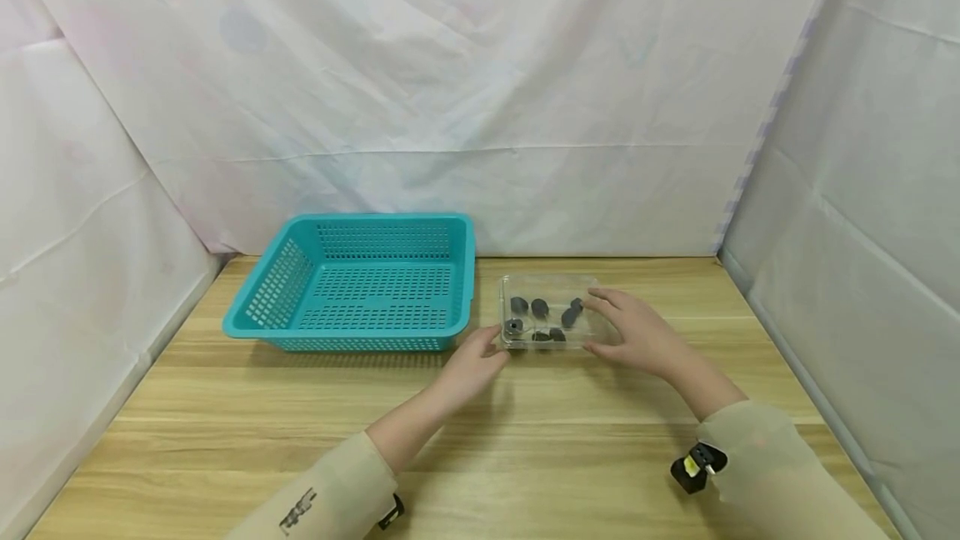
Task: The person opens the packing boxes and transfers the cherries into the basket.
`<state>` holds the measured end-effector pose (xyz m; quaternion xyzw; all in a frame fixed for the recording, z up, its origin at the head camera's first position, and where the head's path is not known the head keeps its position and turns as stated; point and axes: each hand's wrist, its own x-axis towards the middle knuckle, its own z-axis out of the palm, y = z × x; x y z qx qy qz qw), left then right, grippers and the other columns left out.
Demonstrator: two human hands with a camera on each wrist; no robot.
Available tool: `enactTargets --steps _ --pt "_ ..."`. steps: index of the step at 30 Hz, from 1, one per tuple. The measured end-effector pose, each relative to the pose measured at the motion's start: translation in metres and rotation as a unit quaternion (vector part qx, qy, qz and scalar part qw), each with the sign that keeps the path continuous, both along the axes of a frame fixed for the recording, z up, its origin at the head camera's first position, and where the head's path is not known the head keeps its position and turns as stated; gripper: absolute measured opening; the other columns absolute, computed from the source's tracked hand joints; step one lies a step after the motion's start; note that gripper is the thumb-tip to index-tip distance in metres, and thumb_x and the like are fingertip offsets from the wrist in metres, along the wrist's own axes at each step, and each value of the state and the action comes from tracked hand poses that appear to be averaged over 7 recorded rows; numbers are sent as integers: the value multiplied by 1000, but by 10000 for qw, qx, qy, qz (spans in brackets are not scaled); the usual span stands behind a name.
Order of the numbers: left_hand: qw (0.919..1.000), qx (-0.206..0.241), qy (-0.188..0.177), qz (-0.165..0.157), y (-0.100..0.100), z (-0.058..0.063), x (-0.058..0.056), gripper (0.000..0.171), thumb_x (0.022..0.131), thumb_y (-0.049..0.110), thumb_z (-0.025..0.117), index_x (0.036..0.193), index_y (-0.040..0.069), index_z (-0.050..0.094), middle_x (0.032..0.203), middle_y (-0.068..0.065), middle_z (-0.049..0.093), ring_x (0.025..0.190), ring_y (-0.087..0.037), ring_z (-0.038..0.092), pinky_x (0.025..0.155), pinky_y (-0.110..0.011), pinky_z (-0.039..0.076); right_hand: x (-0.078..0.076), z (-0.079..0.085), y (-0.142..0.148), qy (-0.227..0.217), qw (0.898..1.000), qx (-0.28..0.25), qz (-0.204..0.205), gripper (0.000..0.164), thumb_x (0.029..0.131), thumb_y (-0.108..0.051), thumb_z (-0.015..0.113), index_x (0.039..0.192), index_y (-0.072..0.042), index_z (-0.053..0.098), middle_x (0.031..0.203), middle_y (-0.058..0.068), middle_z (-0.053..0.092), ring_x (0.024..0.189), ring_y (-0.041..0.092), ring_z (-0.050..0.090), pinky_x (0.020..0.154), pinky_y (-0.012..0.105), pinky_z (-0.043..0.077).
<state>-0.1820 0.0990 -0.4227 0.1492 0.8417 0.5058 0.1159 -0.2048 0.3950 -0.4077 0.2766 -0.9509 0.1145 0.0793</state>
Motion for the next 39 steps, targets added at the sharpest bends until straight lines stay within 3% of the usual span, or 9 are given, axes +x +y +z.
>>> enactTargets --steps 21,29,39 --pt "9997 113 -219 -19 -5 0 -4 61 94 23 53 146 -3 37 152 -17 34 138 -33 33 113 -46 28 10 -7 1 549 9978 -49 358 65 77 -28 82 130 0 58 138 21 50 124 42 43 99 60 35" --pt "9993 241 -264 53 -3 -1 -9 61 94 23 53 147 -3 37 152 -17 35 139 -32 33 113 -46 28 11 -10 3 745 9962 181 413 68 73 -30 85 129 -3 60 136 20 51 123 41 44 99 60 35" --pt "9990 343 -276 112 -1 -2 -14 58 95 21 53 147 0 37 151 -15 38 138 -32 34 112 -47 29 17 -9 1 650 9970 206 365 67 74 -30 85 130 -5 59 137 18 50 123 39 44 98 60 36"
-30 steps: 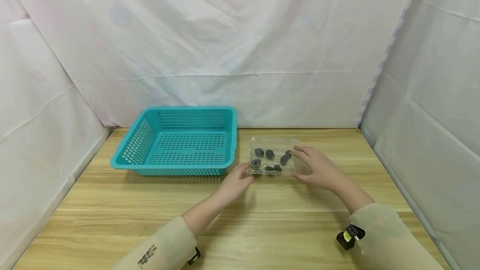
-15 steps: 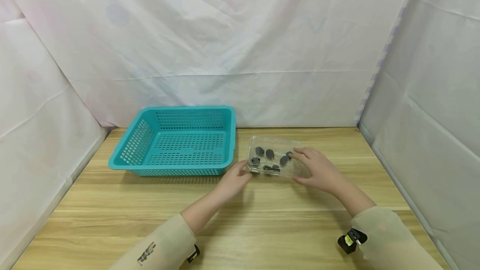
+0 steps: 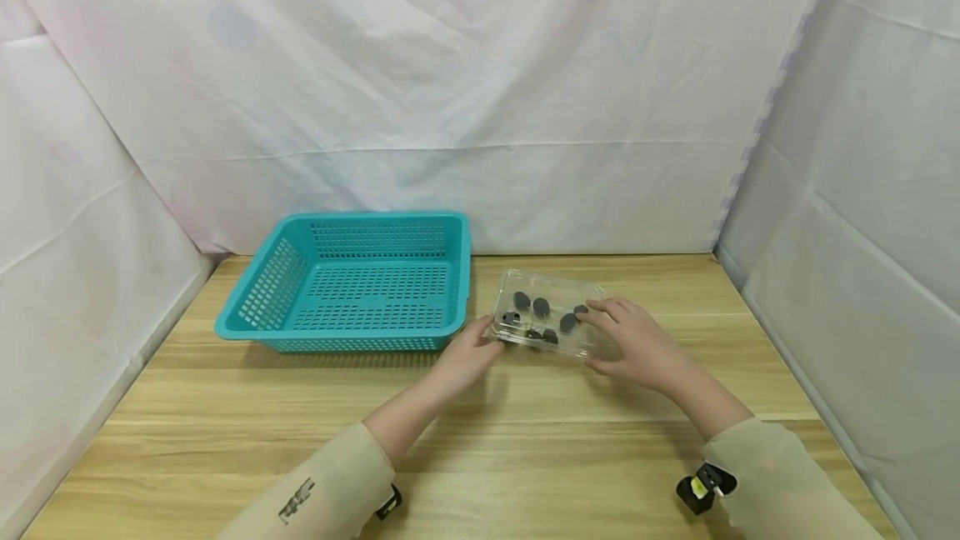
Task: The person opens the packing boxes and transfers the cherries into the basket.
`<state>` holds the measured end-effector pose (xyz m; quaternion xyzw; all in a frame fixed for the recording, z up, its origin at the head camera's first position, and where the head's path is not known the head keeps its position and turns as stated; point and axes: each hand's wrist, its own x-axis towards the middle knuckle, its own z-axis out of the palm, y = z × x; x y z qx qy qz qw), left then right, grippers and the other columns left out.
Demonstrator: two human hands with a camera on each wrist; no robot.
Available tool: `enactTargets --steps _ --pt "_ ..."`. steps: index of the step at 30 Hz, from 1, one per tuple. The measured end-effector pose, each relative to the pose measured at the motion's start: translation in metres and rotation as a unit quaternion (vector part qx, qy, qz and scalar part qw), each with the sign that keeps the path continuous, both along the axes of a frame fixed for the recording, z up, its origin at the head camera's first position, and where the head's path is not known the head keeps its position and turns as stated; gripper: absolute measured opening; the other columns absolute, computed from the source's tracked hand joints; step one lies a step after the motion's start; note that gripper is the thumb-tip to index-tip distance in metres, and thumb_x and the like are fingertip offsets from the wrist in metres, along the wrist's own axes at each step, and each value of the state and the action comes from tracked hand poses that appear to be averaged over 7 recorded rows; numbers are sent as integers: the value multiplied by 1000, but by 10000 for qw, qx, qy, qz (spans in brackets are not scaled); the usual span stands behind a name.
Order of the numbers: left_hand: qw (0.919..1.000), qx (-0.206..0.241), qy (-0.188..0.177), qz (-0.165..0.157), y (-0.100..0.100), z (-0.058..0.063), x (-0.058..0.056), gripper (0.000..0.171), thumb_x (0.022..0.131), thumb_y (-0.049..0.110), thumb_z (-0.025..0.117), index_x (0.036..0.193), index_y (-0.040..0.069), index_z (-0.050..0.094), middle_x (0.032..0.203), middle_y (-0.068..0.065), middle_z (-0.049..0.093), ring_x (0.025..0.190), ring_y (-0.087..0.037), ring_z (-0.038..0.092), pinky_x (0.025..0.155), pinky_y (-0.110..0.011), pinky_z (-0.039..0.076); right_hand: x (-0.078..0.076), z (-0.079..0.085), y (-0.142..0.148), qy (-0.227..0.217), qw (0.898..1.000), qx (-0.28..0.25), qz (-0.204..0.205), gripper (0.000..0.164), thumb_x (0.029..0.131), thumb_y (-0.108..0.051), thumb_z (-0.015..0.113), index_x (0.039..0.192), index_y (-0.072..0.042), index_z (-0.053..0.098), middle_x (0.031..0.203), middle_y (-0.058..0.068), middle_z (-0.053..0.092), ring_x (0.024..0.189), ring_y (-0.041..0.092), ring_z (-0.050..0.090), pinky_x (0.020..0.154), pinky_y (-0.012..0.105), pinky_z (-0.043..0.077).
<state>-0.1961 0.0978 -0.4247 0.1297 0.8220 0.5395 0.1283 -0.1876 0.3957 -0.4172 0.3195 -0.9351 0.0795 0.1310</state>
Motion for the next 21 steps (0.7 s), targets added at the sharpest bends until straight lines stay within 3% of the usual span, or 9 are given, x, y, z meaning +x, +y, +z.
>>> enactTargets --steps 9,15,21 --pt "9998 212 -38 31 2 -1 -2 58 95 20 53 148 3 37 151 -14 37 139 -30 33 112 -47 29 4 0 -3 -46 10000 -72 -9 66 74 -28 85 130 -5 59 137 19 50 122 38 44 98 59 37" --pt "9992 314 -162 170 4 -3 -4 62 94 20 53 150 4 33 156 -17 27 142 -33 27 114 -49 24 5 -1 -4 -83 9999 -78 23 67 75 -30 84 132 -6 57 137 19 49 123 38 44 97 59 38" --pt "9968 638 -327 358 6 -4 -7 62 92 22 56 149 6 38 156 -17 27 141 -36 26 113 -53 23 7 -2 -5 -45 9999 -114 38 66 75 -29 84 132 -6 57 138 18 48 123 37 43 97 59 38"
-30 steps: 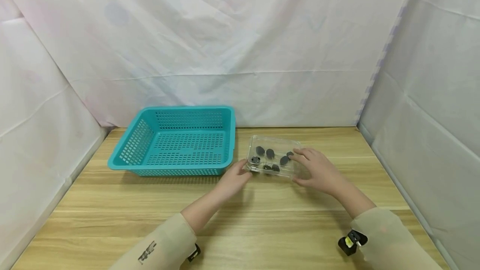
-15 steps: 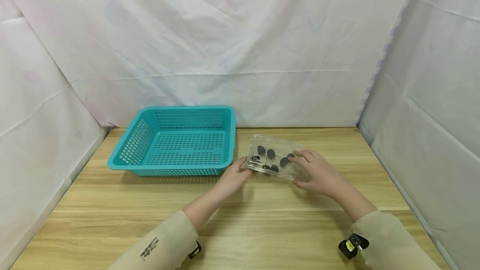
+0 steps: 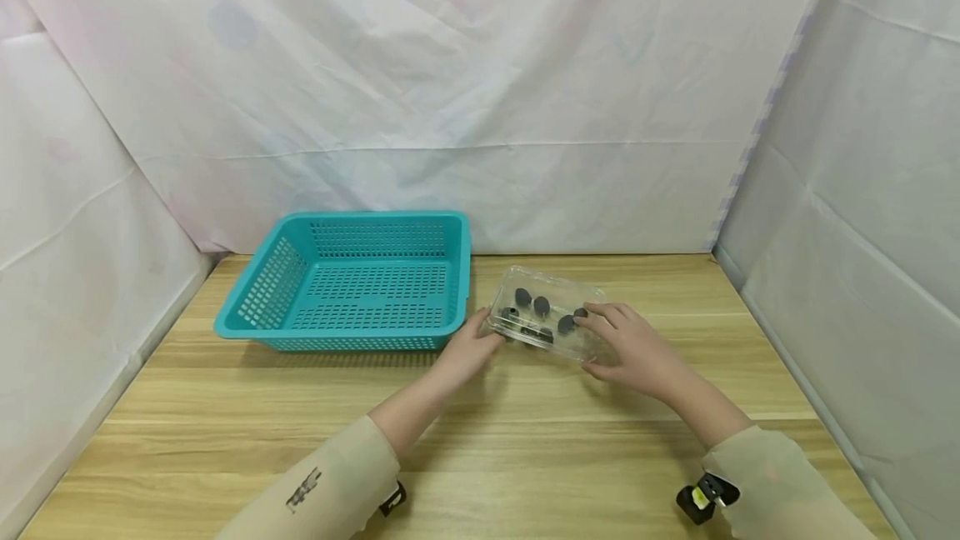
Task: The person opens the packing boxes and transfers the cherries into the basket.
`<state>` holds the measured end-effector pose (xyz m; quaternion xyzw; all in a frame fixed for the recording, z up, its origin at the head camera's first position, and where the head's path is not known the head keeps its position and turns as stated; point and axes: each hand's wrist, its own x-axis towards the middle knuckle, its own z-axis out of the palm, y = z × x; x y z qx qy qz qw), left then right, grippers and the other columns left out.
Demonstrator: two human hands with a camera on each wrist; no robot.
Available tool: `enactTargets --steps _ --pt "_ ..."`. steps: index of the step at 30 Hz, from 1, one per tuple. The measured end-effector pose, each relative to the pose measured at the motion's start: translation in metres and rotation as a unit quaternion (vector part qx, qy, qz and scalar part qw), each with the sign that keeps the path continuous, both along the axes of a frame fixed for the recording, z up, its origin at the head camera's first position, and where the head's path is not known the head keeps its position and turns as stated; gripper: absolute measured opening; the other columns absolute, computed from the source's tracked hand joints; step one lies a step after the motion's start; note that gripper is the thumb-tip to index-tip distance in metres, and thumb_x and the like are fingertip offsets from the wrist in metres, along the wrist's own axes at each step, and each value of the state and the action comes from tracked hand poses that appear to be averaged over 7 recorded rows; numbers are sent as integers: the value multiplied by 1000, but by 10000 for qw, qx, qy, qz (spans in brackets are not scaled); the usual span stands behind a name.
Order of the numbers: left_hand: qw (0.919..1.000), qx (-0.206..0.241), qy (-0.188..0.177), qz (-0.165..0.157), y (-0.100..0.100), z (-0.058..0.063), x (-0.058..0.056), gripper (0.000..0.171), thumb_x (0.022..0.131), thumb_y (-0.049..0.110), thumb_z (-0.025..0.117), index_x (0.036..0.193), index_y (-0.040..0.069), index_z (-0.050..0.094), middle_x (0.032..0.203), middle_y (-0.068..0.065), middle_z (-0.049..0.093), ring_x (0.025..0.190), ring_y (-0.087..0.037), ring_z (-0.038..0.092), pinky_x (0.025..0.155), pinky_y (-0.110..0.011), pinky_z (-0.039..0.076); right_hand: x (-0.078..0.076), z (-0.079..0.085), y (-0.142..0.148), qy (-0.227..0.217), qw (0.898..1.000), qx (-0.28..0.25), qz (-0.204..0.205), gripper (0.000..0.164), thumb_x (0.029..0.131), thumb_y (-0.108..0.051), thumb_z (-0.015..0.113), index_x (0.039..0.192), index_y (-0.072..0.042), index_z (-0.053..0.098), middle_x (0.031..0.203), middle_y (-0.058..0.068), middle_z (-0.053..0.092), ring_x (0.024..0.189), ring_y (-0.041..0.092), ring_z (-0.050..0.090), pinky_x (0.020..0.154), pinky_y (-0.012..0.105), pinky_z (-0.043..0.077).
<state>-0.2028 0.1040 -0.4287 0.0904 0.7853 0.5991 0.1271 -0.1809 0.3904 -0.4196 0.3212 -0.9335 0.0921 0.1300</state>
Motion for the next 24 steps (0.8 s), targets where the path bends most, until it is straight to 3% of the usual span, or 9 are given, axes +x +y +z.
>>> enactTargets --steps 10,18,24 --pt "9987 338 -188 338 7 -1 -1 67 90 24 59 150 5 35 157 -16 26 137 -35 33 110 -53 30 4 1 -3 146 9999 57 -11 67 75 -28 84 132 -6 58 137 19 49 121 38 45 96 58 39" --pt "9973 523 -146 496 13 0 -5 65 89 18 57 149 4 36 158 -20 20 144 -35 20 115 -50 19 7 0 -6 201 9996 116 -170 68 74 -27 85 132 -5 57 137 20 48 121 39 46 96 58 39" --pt "9961 618 -306 542 14 0 -2 69 90 19 57 151 3 30 159 -18 17 143 -35 19 115 -51 20 7 -2 -8 211 9995 125 -206 68 74 -29 84 133 -6 57 138 20 48 122 39 45 97 60 37"
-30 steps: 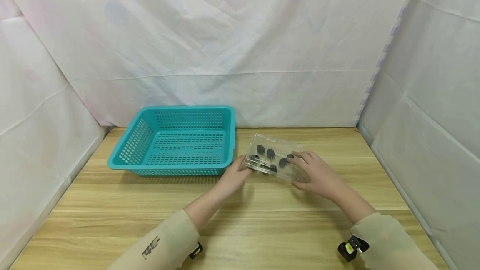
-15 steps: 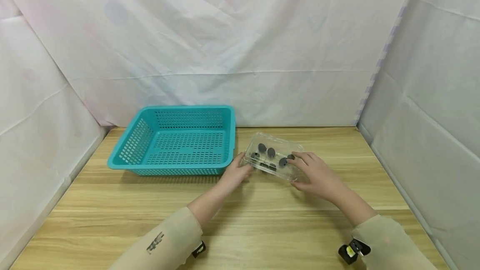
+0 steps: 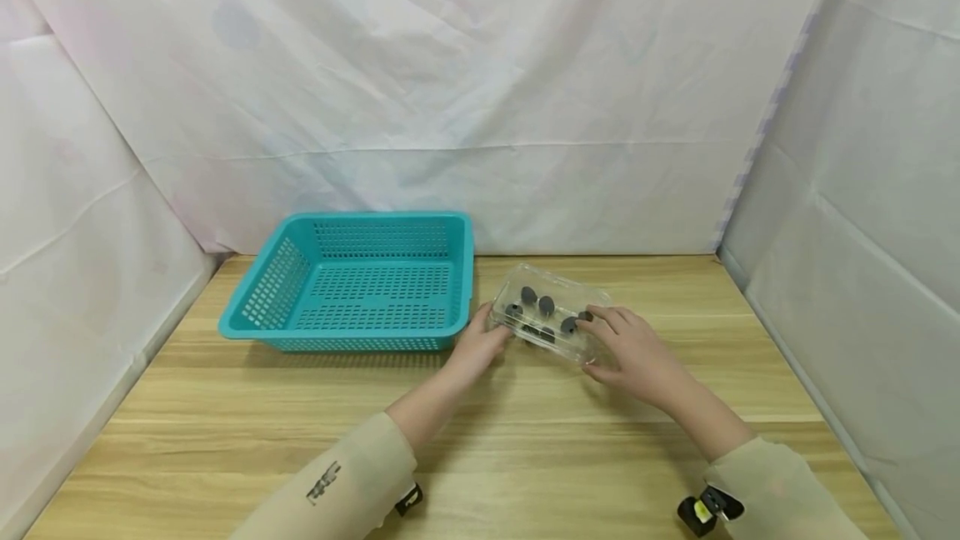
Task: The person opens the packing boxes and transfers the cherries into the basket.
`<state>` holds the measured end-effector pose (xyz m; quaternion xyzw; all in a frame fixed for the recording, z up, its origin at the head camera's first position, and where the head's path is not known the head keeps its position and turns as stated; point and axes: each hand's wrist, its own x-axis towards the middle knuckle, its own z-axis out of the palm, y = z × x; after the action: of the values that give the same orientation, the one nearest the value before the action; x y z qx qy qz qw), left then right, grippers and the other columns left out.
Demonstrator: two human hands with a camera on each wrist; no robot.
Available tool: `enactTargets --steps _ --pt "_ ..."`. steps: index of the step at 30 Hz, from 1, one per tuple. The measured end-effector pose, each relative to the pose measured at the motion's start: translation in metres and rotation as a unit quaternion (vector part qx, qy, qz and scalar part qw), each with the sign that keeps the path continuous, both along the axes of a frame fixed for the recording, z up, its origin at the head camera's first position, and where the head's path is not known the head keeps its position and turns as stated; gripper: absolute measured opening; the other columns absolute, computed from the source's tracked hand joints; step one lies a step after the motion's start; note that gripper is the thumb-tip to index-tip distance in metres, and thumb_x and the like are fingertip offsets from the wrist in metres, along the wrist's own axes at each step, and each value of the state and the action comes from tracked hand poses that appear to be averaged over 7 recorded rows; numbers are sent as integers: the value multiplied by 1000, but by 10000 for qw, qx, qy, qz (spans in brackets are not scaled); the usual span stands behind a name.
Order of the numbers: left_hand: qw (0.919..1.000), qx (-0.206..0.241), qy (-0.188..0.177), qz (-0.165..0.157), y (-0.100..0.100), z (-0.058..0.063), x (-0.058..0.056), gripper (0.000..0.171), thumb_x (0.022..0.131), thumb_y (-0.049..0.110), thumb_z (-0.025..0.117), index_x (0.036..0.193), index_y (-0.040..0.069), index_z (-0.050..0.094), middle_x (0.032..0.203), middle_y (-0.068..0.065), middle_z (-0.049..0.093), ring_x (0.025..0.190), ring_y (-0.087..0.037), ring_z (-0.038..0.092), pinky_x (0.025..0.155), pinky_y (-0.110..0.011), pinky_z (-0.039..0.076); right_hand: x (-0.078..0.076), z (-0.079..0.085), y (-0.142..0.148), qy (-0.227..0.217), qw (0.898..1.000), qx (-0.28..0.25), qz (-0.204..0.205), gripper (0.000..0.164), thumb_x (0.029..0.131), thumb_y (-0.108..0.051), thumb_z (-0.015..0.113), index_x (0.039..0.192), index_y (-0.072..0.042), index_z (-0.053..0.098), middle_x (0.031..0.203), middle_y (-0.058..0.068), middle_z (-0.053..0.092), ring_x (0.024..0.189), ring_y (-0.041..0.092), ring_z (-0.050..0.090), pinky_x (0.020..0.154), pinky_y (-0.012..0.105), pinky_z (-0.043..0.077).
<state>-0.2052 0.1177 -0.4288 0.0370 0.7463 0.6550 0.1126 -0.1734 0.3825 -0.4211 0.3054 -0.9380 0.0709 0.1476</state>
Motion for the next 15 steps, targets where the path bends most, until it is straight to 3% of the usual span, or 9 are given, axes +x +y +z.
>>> enactTargets --steps 10,15 --pt "9992 350 216 13 0 -2 7 71 93 23 59 152 4 25 156 -13 29 142 -28 26 115 -47 20 2 6 2 135 9998 105 -35 74 72 -32 85 135 -8 54 140 19 46 125 41 42 101 67 24" --pt "9993 243 293 29 -1 1 14 72 93 21 61 153 3 24 156 -15 27 137 -35 35 112 -49 28 -2 7 7 170 9997 30 166 77 71 -32 86 136 -7 53 141 19 45 126 42 41 99 68 25"
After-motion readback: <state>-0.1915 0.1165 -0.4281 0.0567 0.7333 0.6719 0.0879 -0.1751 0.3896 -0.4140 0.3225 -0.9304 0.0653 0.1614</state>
